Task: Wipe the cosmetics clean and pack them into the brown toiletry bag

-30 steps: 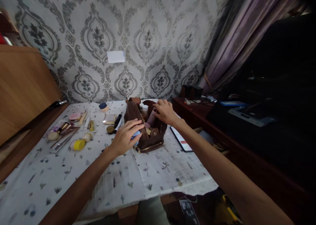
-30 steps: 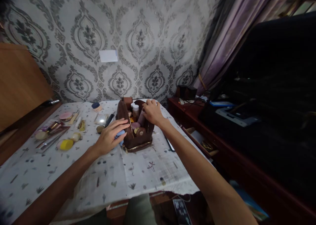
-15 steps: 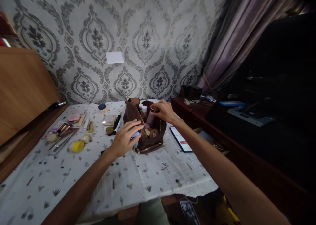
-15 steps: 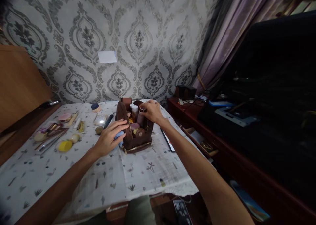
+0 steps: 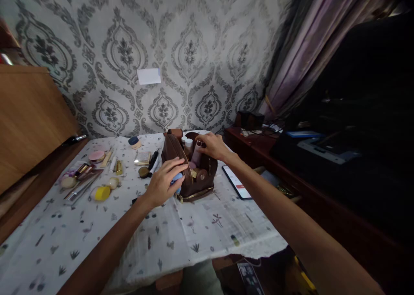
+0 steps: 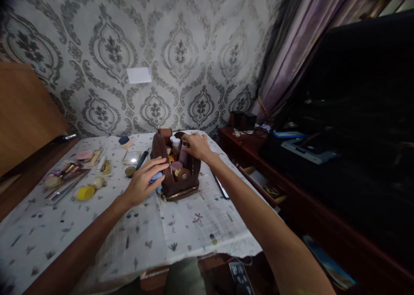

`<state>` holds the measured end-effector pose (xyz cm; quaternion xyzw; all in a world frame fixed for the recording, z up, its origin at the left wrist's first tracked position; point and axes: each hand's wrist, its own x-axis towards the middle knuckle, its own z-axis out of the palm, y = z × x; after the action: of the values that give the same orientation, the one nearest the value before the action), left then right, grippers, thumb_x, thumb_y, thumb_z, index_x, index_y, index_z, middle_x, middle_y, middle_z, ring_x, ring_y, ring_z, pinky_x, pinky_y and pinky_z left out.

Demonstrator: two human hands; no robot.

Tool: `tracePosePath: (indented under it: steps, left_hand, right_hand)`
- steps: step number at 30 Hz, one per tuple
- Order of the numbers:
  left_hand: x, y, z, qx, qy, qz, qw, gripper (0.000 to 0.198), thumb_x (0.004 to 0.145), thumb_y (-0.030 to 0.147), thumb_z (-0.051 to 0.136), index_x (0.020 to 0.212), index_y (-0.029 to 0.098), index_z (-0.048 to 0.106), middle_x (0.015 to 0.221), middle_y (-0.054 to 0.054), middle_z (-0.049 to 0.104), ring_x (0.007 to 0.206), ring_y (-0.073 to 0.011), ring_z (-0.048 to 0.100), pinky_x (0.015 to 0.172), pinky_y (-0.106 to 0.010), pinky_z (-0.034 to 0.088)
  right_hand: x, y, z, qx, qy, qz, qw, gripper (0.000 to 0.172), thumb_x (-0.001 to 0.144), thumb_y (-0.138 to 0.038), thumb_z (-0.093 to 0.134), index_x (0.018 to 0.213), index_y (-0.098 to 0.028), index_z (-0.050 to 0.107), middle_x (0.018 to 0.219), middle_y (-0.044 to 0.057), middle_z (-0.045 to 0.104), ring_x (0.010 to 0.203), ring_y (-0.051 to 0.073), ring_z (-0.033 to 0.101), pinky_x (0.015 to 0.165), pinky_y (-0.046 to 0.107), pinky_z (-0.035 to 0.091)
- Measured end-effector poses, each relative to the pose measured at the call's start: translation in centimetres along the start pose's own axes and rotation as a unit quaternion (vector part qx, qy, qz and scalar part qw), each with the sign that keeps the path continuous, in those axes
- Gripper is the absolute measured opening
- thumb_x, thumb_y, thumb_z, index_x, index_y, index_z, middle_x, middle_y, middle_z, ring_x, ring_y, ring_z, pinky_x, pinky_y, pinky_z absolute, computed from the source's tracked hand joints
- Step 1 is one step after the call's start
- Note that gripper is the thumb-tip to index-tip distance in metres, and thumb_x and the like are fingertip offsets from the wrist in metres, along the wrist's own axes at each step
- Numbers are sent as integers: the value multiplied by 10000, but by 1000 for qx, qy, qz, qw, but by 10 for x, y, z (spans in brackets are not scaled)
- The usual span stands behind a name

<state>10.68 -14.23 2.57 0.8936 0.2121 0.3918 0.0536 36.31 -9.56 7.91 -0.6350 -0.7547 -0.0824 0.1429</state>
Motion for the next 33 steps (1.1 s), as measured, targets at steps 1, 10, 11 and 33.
tracePosePath:
  steps: [1, 10, 11, 33]
  left_hand:
    - [0, 0, -1, 0, -7, -3, 1000, 331, 992, 276, 463, 1289, 240, 605, 1371, -103, 604, 1339, -263, 515, 1084, -471, 478]
    - [1, 2, -5, 7, -26, -2, 1000, 349, 984, 282, 470, 1310, 244, 588, 1385, -99, 593, 1344, -260, 507, 1099, -481, 464]
    - [1, 2, -5, 8, -27, -2, 1000, 345, 985, 281, 471, 1306, 236, 589, 1385, -102, 592, 1345, -259, 506, 1100, -476, 463]
    - [-1, 1, -4, 12, -30, -6, 999, 345, 990, 294, 464, 1309, 235, 580, 1402, -102, 579, 1356, -258, 494, 1105, -466, 460]
  right_hand:
    - [0, 0, 0, -3, -3, 0, 1000, 348, 854, -291, 656, 1198, -237, 639, 1157, 85, 707, 1153, 301, 553, 924, 443, 421]
    - [-1, 1, 9, 24, 72, -20, 997, 243, 923, -321, 599, 1130, -222, 677, 1215, 96, 694, 1155, 296, 583, 919, 411, 447]
    - [-1, 2, 8, 27, 75, -21, 997, 217, 923, -314, 596, 1094, -214, 685, 1167, 94, 708, 1120, 288, 596, 898, 394, 449]
    - [-4, -5, 8, -5, 91, -29, 995, 235, 893, -348, 630, 1058, -204, 713, 1195, 102, 703, 1200, 342, 533, 1001, 495, 364]
